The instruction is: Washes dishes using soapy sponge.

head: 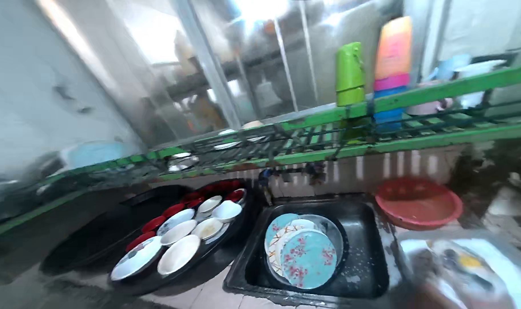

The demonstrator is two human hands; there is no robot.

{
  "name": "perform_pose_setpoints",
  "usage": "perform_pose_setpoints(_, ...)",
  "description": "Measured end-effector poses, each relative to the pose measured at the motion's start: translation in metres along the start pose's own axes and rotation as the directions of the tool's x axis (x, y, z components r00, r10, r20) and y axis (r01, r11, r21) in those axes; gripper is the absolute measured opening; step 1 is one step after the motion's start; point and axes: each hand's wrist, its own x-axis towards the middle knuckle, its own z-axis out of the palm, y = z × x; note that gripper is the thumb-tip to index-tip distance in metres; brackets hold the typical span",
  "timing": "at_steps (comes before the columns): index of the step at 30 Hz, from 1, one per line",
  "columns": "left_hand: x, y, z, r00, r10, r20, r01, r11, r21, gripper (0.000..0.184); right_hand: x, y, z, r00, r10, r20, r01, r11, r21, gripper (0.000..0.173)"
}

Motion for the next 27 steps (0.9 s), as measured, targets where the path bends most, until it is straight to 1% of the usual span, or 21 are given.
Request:
perform_pose_setpoints(1,-0.001,-0.009,-0.001,0.998,0.063,-0.023,-0.064,0.997,-0.039,0.055,0.002,-0.016,-0.001,0.999,0.009,0.053,-0.007,1.0,-0.027,0.064)
perform_pose_setpoints(2,-0.008,-0.011,0.0,0.998,0.053,-0.038,-0.057,0.992,-0.111,0.064,0.012,-0.027,-0.006,0.994,0.091,0.053,-0.087,0.994,-0.061,0.058)
perform_pose_setpoints(4,-0.019,-0.009,0.005,0.999,-0.01,-0.05,0.004,0.991,-0.131,0.073,0.041,-0.034,-0.022,0.964,0.264,-0.027,-0.265,0.956,-0.126,0.046)
perform_pose_setpoints(6,-0.022,-0.011,0.004,1.0,-0.018,0.011,0.019,0.989,-0.146,0.074,0.05,-0.039,-0.034,0.96,0.277,-0.035,-0.278,0.935,-0.22,0.038)
perform_pose_setpoints(7,-0.021,-0.013,0.002,0.999,-0.018,0.037,0.025,0.981,-0.191,0.067,0.045,-0.047,-0.035,0.972,0.234,0.017,-0.223,0.944,-0.242,0.035)
perform_pose_setpoints(8,-0.017,-0.015,-0.003,0.997,-0.017,0.073,0.036,0.966,-0.256,0.051,0.034,-0.054,-0.033,0.98,0.163,0.109,-0.135,0.964,-0.23,0.034)
perform_pose_setpoints(10,-0.007,-0.016,-0.012,0.989,0.022,0.143,0.035,0.923,-0.383,0.029,0.008,-0.063,-0.018,0.963,-0.092,0.254,0.121,0.988,-0.098,0.04)
perform_pose_setpoints(11,-0.007,-0.013,-0.014,0.99,0.035,0.138,0.024,0.914,-0.405,0.03,0.004,-0.064,-0.012,0.944,-0.195,0.265,0.212,0.977,-0.036,0.043)
perform_pose_setpoints(12,-0.008,-0.01,-0.013,0.994,0.034,0.1,0.008,0.922,-0.387,0.036,0.008,-0.06,-0.012,0.943,-0.234,0.239,0.241,0.971,-0.002,0.041)
perform_pose_setpoints(13,-0.012,-0.007,-0.01,0.999,0.005,0.051,0.014,0.933,-0.361,0.044,0.017,-0.056,-0.017,0.96,-0.205,0.194,0.216,0.976,-0.04,0.038)
perform_pose_setpoints(14,-0.017,-0.004,-0.005,0.999,-0.032,0.006,0.032,0.938,-0.345,0.051,0.029,-0.052,-0.025,0.986,-0.098,0.136,0.115,0.985,-0.127,0.036)
perform_pose_setpoints(15,-0.021,-0.004,0.0,0.998,-0.059,-0.029,0.046,0.938,-0.344,0.055,0.042,-0.049,-0.034,0.996,0.057,0.068,-0.042,0.978,-0.206,0.033)
perform_pose_setpoints(16,-0.024,-0.006,0.003,0.997,-0.069,-0.022,0.057,0.935,-0.351,0.057,0.051,-0.046,-0.041,0.987,0.158,0.008,-0.15,0.953,-0.263,0.032)
perform_pose_setpoints(17,-0.026,-0.007,0.003,0.997,-0.072,0.028,0.077,0.93,-0.359,0.058,0.051,-0.047,-0.047,0.986,0.166,-0.009,-0.16,0.936,-0.313,0.032)
perform_pose_setpoints(19,-0.023,-0.01,0.0,0.989,-0.067,0.132,0.114,0.915,-0.388,0.048,0.026,-0.062,-0.047,0.995,-0.004,0.096,0.034,0.95,-0.312,0.028)
perform_pose_setpoints(21,-0.016,-0.008,-0.005,0.979,-0.022,0.202,0.106,0.905,-0.412,0.037,-0.001,-0.073,-0.034,0.942,-0.216,0.257,0.268,0.946,-0.184,0.038)
perform_pose_setpoints(22,-0.014,-0.007,-0.006,0.982,0.002,0.189,0.077,0.909,-0.41,0.035,-0.006,-0.072,-0.029,0.913,-0.308,0.268,0.351,0.928,-0.127,0.041)
perform_pose_setpoints(23,-0.013,-0.009,-0.006,0.987,0.023,0.162,0.044,0.917,-0.397,0.04,-0.002,-0.068,-0.029,0.919,-0.306,0.249,0.334,0.939,-0.078,0.043)
perform_pose_setpoints(24,-0.015,-0.01,-0.005,0.992,0.022,0.127,0.029,0.923,-0.383,0.045,0.008,-0.06,-0.034,0.951,-0.236,0.201,0.257,0.963,-0.085,0.041)
perform_pose_setpoints(26,-0.022,-0.014,-0.001,0.998,-0.005,0.057,0.028,0.908,-0.417,0.051,0.034,-0.049,-0.046,0.999,0.003,0.036,0.005,0.976,-0.216,0.035)
perform_pose_setpoints(27,-0.025,-0.014,0.001,0.998,-0.01,0.062,0.035,0.903,-0.429,0.054,0.044,-0.048,-0.052,0.995,0.098,-0.024,-0.1,0.958,-0.269,0.034)
